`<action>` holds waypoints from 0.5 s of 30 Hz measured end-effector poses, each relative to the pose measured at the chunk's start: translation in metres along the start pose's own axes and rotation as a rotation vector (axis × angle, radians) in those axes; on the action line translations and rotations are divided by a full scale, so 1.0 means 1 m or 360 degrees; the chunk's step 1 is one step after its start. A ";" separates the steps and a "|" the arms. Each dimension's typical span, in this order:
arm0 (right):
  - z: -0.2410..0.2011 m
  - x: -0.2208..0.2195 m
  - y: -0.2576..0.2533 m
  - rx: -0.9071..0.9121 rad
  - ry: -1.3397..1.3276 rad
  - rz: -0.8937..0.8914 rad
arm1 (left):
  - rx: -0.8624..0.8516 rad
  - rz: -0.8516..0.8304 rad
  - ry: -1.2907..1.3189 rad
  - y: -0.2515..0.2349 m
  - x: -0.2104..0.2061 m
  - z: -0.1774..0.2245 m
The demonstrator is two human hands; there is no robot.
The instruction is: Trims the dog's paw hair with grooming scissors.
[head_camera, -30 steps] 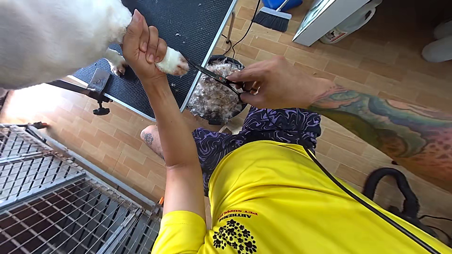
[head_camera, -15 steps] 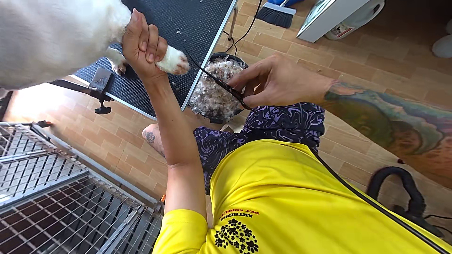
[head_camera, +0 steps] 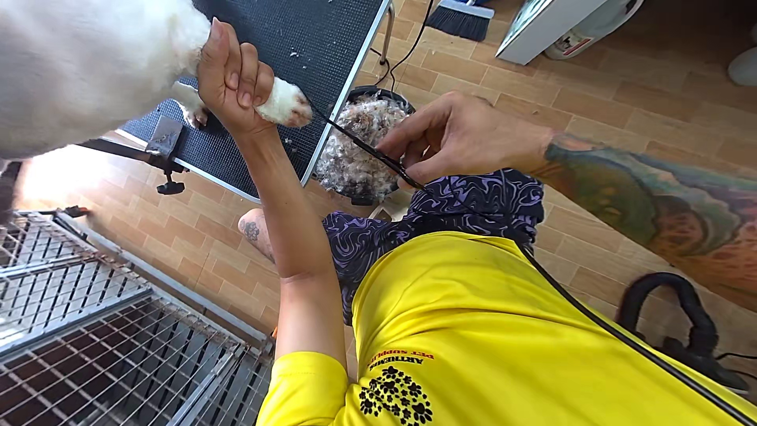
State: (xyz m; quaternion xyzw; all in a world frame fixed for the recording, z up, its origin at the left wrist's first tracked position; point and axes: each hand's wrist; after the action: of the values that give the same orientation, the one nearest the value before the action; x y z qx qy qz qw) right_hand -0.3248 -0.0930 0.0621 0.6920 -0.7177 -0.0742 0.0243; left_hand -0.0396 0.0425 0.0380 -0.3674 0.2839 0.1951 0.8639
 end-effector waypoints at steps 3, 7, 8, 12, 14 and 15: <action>0.001 0.002 -0.001 0.0014 -0.0043 -0.0033 | -0.0004 -0.0007 0.0012 0.000 0.000 0.001; 0.003 0.004 -0.003 0.0059 -0.0114 -0.0075 | 0.0005 -0.0022 0.0037 0.000 0.001 0.000; 0.002 0.005 -0.004 0.0055 -0.0119 -0.0089 | 0.0005 -0.0018 0.0035 0.000 0.000 0.000; 0.005 0.010 -0.006 0.0039 -0.0161 -0.0139 | 0.0010 -0.0058 0.0064 0.000 0.002 -0.001; 0.008 0.015 -0.007 -0.0010 -0.0107 -0.0150 | 0.0005 -0.0057 0.0082 0.000 0.001 -0.001; 0.010 0.017 -0.006 -0.0044 -0.0111 -0.0152 | -0.0003 -0.0055 0.0071 0.000 0.000 -0.001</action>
State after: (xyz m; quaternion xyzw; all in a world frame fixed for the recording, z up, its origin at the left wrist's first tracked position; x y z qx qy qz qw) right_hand -0.3209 -0.1094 0.0506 0.7219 -0.6833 -0.1091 0.0053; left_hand -0.0393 0.0417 0.0376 -0.3774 0.2965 0.1722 0.8603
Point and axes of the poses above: each hand's wrist, its own y-axis away from the middle knuckle, its own x-axis out of the back of the hand, z = x × y, and after that the axes turned 12 degrees about -y, right-handed
